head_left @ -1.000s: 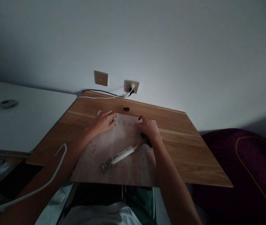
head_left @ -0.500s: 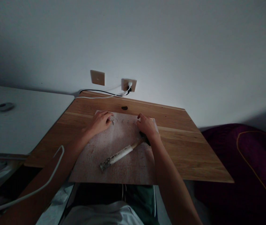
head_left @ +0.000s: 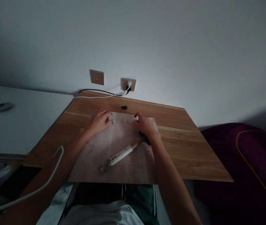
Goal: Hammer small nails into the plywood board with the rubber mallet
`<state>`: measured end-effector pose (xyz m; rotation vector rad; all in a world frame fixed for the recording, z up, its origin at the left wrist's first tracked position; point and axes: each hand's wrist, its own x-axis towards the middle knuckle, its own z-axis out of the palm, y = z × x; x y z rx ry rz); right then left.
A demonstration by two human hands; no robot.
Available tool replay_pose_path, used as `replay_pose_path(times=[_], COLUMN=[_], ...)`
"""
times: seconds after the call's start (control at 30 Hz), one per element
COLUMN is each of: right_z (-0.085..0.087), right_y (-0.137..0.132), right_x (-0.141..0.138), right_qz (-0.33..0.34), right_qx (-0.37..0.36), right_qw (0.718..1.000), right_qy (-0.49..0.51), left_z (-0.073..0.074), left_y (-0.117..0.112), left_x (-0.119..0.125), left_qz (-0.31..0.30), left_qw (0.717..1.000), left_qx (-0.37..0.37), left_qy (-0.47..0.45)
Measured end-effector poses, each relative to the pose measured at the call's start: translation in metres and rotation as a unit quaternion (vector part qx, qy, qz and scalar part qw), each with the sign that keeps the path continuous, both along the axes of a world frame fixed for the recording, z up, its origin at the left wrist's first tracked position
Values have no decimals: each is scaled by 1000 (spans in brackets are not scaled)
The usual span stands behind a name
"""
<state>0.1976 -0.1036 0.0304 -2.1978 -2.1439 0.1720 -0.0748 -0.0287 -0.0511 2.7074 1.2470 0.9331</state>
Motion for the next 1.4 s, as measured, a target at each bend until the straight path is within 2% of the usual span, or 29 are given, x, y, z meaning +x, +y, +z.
replay_pose_path(times=[0.13, 0.4, 0.8, 0.97, 1.17, 1.3, 1.4], right_z=[-1, -8, -18, -27, -38, -53, -63], right_y=[1, 3, 3, 12, 20, 23, 24], right_x=[0, 8, 14, 35, 71, 79, 81], right_qz=[12, -63, -20, -12, -25, 11, 41], right_qx=[-2, 41, 78, 97, 122, 118, 125], right_qw=[1000, 997, 991, 980, 971, 970, 966], right_qy=[13, 16, 103, 173, 203, 213, 223], left_z=[-4, 5, 9, 12, 6, 1, 3], left_y=[1, -4, -3, -7, -18, -21, -20], left_x=[0, -6, -13, -6, 7, 8, 8], left_qz=[2, -22, -36, -22, -113, -122, -118], left_qw=[1000, 999, 998, 999, 993, 992, 992], left_qx=[23, 24, 20, 31, -20, -28, -34], left_qy=[15, 37, 45, -7, -22, -22, -36])
